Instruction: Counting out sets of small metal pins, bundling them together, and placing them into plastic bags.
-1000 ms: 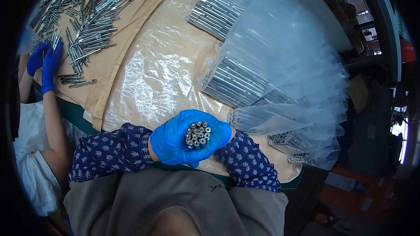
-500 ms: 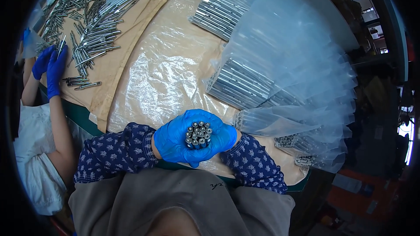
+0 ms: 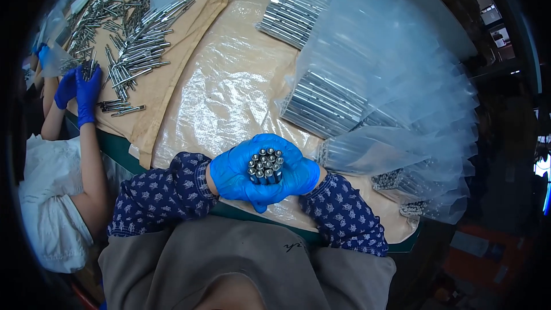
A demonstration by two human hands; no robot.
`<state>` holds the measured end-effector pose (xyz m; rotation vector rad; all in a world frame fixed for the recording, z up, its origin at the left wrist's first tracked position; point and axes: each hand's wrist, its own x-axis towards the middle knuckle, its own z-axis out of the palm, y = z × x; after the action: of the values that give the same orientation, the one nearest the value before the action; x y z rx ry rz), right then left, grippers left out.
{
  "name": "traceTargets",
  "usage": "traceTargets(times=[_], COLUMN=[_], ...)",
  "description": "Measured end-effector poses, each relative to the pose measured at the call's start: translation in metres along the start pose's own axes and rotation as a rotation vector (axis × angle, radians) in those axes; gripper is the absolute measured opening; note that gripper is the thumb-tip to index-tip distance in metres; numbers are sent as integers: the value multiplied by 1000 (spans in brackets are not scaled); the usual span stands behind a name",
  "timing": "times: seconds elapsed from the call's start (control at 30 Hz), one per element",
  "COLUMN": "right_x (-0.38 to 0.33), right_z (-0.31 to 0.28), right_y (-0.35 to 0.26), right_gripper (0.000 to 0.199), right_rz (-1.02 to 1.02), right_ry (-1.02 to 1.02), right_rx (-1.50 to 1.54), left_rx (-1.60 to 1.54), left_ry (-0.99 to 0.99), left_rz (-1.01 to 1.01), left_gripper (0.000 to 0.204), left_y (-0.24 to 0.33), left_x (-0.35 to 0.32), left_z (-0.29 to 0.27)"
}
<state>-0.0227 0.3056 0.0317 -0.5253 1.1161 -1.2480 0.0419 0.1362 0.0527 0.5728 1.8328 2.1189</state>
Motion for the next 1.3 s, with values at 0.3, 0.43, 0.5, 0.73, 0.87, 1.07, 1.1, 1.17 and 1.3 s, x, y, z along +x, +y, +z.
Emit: traceTargets(times=[0.3, 0.43, 0.5, 0.73, 0.87, 1.07, 1.1, 1.17, 1.3], right_x=[5, -9, -14, -58, -40, -7, -5, -8, -5], right_z=[52, 66, 72, 55, 69, 44, 40, 33, 29], right_y=[9, 11, 9, -45, -52, -4, -6, -13, -11], right_gripper=[23, 19, 24, 51, 53, 38, 36, 33, 30], right_rz=[-141, 40, 89, -407, -826, -684, -801, -878, -825], right_ry=[98, 18, -74, 586, 877, 740, 720, 673, 661], right_rx=[744, 782, 736, -227, -633, -550, -628, -912, -747], left_rx=[1009, 1498, 1503, 652, 134, 194, 347, 293, 159], left_ry=[-199, -313, -415, 75, -39, -97, -153, -144, -136], left_rz=[430, 408, 408, 136, -42, 226, 313, 269, 251], left_gripper=[66, 47, 25, 31, 47, 58, 60, 56, 61], left_y=[50, 33, 28, 19, 6, -53, -53, -59, -78], left_x=[-10, -14, -8, 1, 15, 14, 14, 6, 5], left_z=[-28, -3, -4, -11, -3, -1, -4, -3, -1])
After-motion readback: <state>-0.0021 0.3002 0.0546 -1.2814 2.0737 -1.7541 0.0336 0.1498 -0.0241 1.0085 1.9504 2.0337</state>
